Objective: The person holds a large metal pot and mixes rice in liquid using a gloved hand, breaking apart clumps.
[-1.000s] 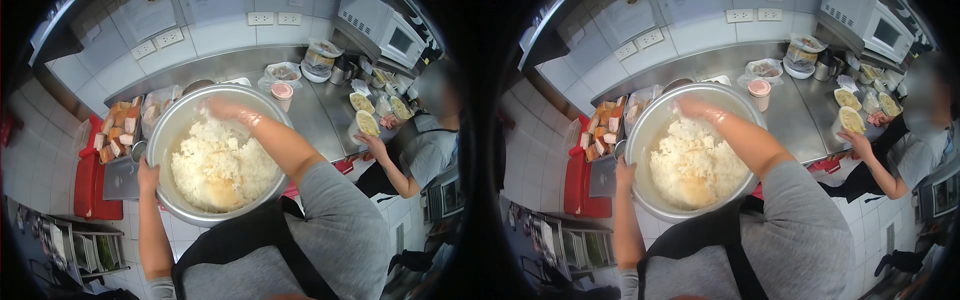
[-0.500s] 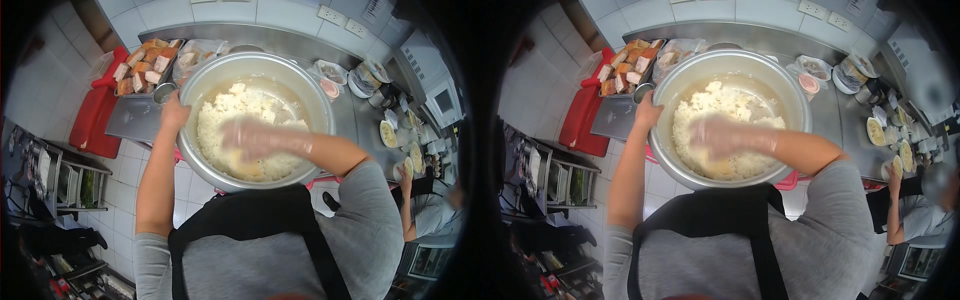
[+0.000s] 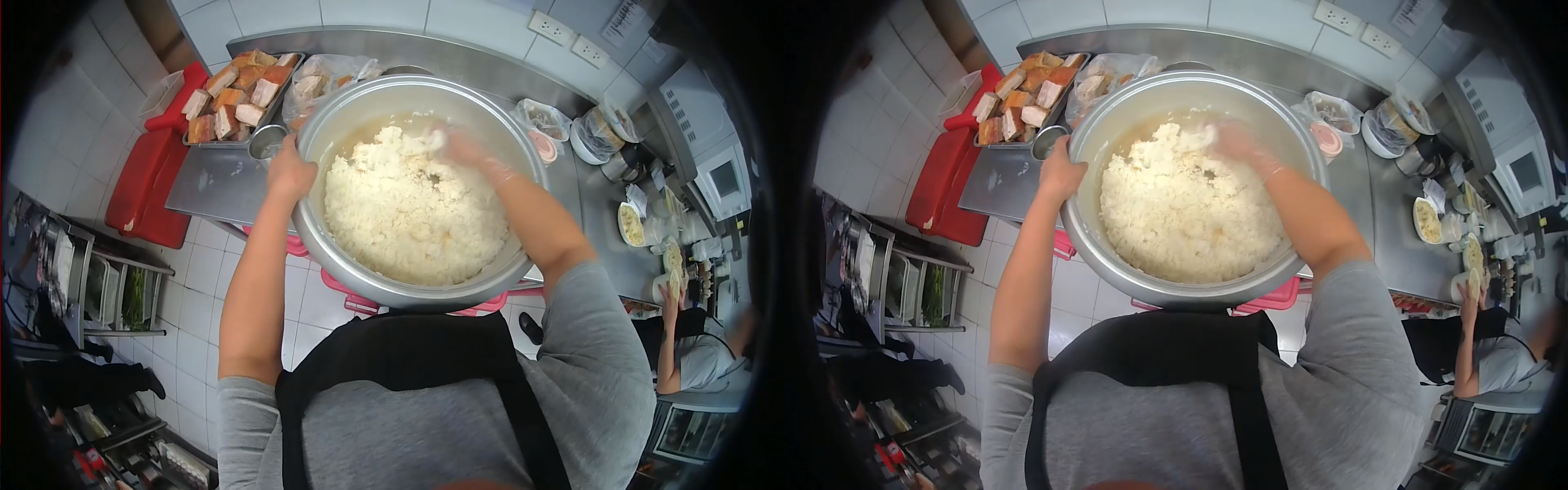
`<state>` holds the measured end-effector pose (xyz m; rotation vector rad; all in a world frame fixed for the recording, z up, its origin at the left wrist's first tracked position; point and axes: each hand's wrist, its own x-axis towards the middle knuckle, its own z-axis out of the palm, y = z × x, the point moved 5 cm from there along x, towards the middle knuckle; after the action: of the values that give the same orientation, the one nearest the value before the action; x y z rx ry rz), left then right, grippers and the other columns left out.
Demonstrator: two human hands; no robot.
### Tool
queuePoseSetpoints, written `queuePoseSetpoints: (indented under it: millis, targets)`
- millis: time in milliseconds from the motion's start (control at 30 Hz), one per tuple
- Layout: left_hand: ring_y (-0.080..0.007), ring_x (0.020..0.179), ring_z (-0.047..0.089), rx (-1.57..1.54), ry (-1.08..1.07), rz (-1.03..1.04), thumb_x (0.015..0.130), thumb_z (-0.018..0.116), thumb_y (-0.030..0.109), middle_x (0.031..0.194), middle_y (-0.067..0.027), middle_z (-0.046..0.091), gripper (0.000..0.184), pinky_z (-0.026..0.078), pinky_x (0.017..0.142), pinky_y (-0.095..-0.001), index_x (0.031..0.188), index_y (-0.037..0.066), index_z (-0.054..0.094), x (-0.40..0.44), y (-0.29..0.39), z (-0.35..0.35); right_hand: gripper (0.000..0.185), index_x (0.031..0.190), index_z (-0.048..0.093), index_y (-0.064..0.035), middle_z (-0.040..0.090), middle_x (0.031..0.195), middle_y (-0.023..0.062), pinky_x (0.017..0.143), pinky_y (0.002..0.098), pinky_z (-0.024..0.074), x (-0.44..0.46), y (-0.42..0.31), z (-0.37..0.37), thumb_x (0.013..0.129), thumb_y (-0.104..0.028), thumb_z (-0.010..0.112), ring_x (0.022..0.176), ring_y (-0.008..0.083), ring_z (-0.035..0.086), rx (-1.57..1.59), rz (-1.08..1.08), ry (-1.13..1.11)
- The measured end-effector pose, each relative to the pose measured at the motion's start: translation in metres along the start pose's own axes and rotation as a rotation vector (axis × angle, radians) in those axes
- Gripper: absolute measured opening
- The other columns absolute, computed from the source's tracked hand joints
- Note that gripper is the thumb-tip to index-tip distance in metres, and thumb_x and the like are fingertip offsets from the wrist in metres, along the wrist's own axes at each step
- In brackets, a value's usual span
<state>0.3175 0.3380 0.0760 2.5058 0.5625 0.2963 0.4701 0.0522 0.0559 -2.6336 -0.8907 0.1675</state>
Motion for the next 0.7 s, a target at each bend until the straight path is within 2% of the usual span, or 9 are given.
queuePoseSetpoints:
  millis: [67,167,267,367,467,533,700]
  targets:
    - [-0.0400,0.111,0.057,-0.006,-0.006,-0.015,0.071,0.059,0.016,0.118,-0.0270,0.059,0.066,0.044,0.096,-0.0424,0.133,0.001,0.041,-0.002,0.002,-0.001,0.051,0.120,0.056,-0.0136,0.063,0.112,0.0146,0.091,0.0409,0.0445,0.002,0.024,-0.015,0.076,-0.032,0.074,0.107,0.0266,0.058,0.300,0.158,0.055]
    - [-0.0397,0.111,0.057,-0.030,-0.012,-0.004,0.071,0.060,0.016,0.119,-0.0265,0.059,0.068,0.044,0.096,-0.0427,0.134,0.001,0.040,-0.002,-0.001,0.000,0.050,0.118,0.056,-0.0106,0.065,0.104,0.0144,0.087,0.0399,0.0452,-0.021,-0.007,-0.047,0.078,-0.037,0.072,0.102,0.0251,0.061,0.645,-0.097,0.215]
    - [-0.0393,0.111,0.057,-0.001,0.014,0.009,0.071,0.060,0.016,0.119,-0.0261,0.059,0.068,0.044,0.096,-0.0424,0.135,0.001,0.040,-0.003,0.001,-0.001,0.045,0.118,0.055,-0.0094,0.066,0.103,0.0152,0.087,0.0395,0.0454,-0.005,0.007,-0.034,0.081,-0.031,0.069,0.101,0.0277,0.061,0.095,0.015,-0.151]
    - [-0.0390,0.112,0.056,-0.025,-0.006,-0.010,0.071,0.060,0.017,0.120,-0.0258,0.058,0.069,0.043,0.096,-0.0418,0.135,0.001,0.040,0.000,-0.004,0.003,0.040,0.116,0.057,-0.0097,0.064,0.110,0.0166,0.086,0.0403,0.0462,-0.008,0.004,-0.027,0.079,-0.022,0.067,0.102,0.0314,0.061,-0.105,0.168,-0.179]
    - [-0.0380,0.111,0.057,-0.033,0.018,0.004,0.072,0.065,0.020,0.119,-0.0246,0.059,0.070,0.044,0.095,-0.0401,0.136,0.006,0.041,0.005,-0.010,0.007,0.039,0.114,0.060,-0.0105,0.063,0.113,0.0169,0.085,0.0415,0.0471,-0.027,-0.011,-0.038,0.076,-0.018,0.065,0.103,0.0337,0.060,-0.109,0.221,-0.121]
    - [-0.0378,0.111,0.057,-0.025,0.012,0.005,0.072,0.065,0.020,0.119,-0.0248,0.059,0.070,0.044,0.095,-0.0400,0.136,0.006,0.041,0.006,-0.010,0.007,0.037,0.110,0.063,-0.0110,0.064,0.110,0.0159,0.084,0.0411,0.0480,-0.017,0.006,-0.017,0.074,-0.018,0.065,0.103,0.0328,0.060,-0.217,0.129,-0.204]
    - [-0.0375,0.111,0.057,-0.018,0.015,0.006,0.072,0.066,0.021,0.120,-0.0248,0.059,0.071,0.044,0.095,-0.0397,0.136,0.005,0.041,0.005,-0.010,0.005,0.035,0.106,0.066,-0.0124,0.065,0.106,0.0148,0.084,0.0403,0.0490,-0.020,-0.025,-0.008,0.072,-0.017,0.066,0.100,0.0312,0.062,-0.381,-0.002,-0.255]
